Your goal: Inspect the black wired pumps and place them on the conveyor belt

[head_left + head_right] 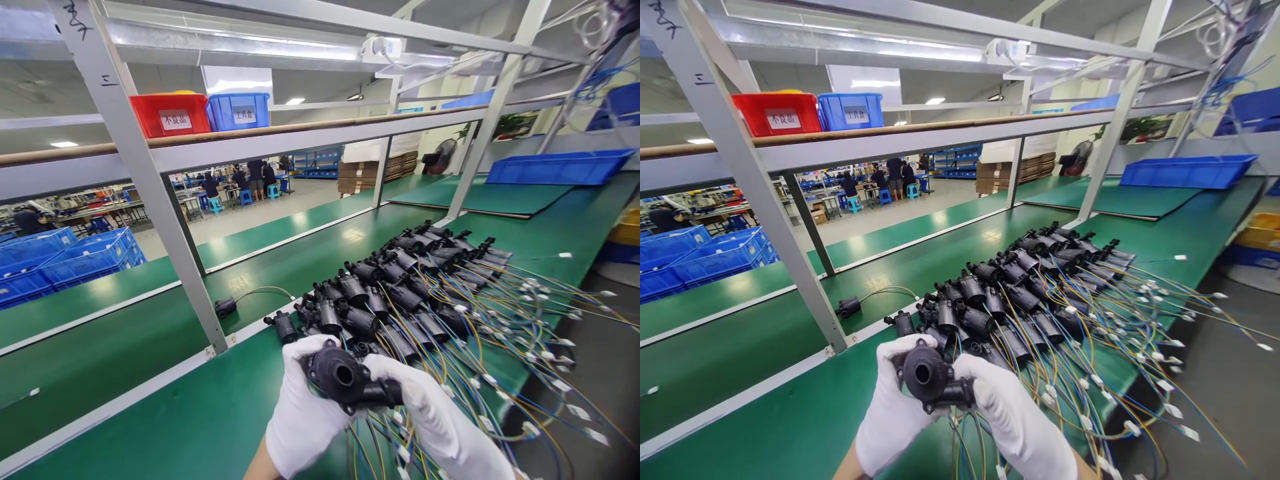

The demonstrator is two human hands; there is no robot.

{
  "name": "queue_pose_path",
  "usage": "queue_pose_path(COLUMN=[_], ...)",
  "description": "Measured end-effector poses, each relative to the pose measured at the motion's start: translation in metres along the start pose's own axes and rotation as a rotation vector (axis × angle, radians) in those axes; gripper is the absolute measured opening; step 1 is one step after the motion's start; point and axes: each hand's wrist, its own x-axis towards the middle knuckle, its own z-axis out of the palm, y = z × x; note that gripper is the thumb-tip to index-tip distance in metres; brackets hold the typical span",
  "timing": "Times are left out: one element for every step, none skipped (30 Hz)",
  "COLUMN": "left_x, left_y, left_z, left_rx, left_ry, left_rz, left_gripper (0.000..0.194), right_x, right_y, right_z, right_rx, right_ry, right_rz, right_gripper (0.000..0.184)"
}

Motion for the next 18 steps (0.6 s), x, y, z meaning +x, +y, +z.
queue_pose_path(left_x=[0.0,0.0,0.001,0.001,0.001,0.001,0.002,0.001,0.001,0.001,0.0,0.0,-0.001,-0.001,0.0,0.001,0.003,0.006], left_y=[0.0,0.0,0.0,0.0,0.0,0.0,0.0,0.0,-0.001,-0.002,-0.003,-0.005,-0.006,-0.008,-0.009,-0.01,-0.011,-0.012], left_z=[0.0,0.0,-0.001,-0.001,-0.001,0.0,0.001,0.002,0.002,0.003,0.003,0.003,0.001,-0.001,-0.005,-0.009,-0.014,-0.019], left_rx=[0.0,0.005,0.015,0.027,0.035,0.04,0.041,0.041,0.044,0.054,0.071,0.091,0.114,0.145,0.188,0.244,0.31,0.377], left_ry=[0.001,-0.001,-0.002,-0.001,0.0,0.001,0.0,0.001,0.0,0.001,0.002,0.004,0.007,-0.001,-0.015,-0.026,-0.027,-0.016], left_rz=[-0.006,-0.015,-0.022,-0.026,-0.028,-0.031,-0.036,-0.043,-0.049,-0.051,-0.041,-0.006,0.059,0.144,0.227,0.285,0.303,0.279], left_gripper=[0.069,0.07,0.07,0.07,0.07,0.069,0.068,0.067,0.065,0.064,0.063,0.062,0.062,0.063,0.065,0.068,0.072,0.076], right_x=[0.0,0.001,0.002,0.004,0.005,0.007,0.008,0.01,0.011,0.012,0.014,0.015,0.016,0.018,0.019,0.02,0.021,0.022], right_y=[0.0,-0.001,-0.002,-0.004,-0.006,-0.008,-0.01,-0.012,-0.013,-0.015,-0.016,-0.016,-0.017,-0.018,-0.019,-0.021,-0.023,-0.025], right_z=[0.0,0.0,0.0,-0.001,-0.001,-0.001,-0.001,-0.001,-0.001,-0.001,-0.001,-0.002,-0.003,-0.005,-0.007,-0.011,-0.014,-0.018], right_rx=[0.005,0.01,0.015,0.017,0.012,-0.001,-0.025,-0.057,-0.092,-0.124,-0.147,-0.165,-0.177,-0.186,-0.194,-0.201,-0.206,-0.209], right_ry=[0.0,-0.006,-0.013,-0.016,-0.009,0.002,0.017,0.029,0.033,0.028,0.016,0.0,-0.018,-0.043,-0.067,-0.097,-0.132,-0.169], right_rz=[-0.003,-0.008,-0.015,-0.019,-0.019,-0.013,-0.003,0.012,0.037,0.068,0.093,0.104,0.093,0.057,-0.002,-0.074,-0.146,-0.207], right_gripper=[0.07,0.069,0.069,0.069,0.069,0.069,0.069,0.069,0.069,0.068,0.067,0.065,0.062,0.059,0.056,0.052,0.047,0.042])
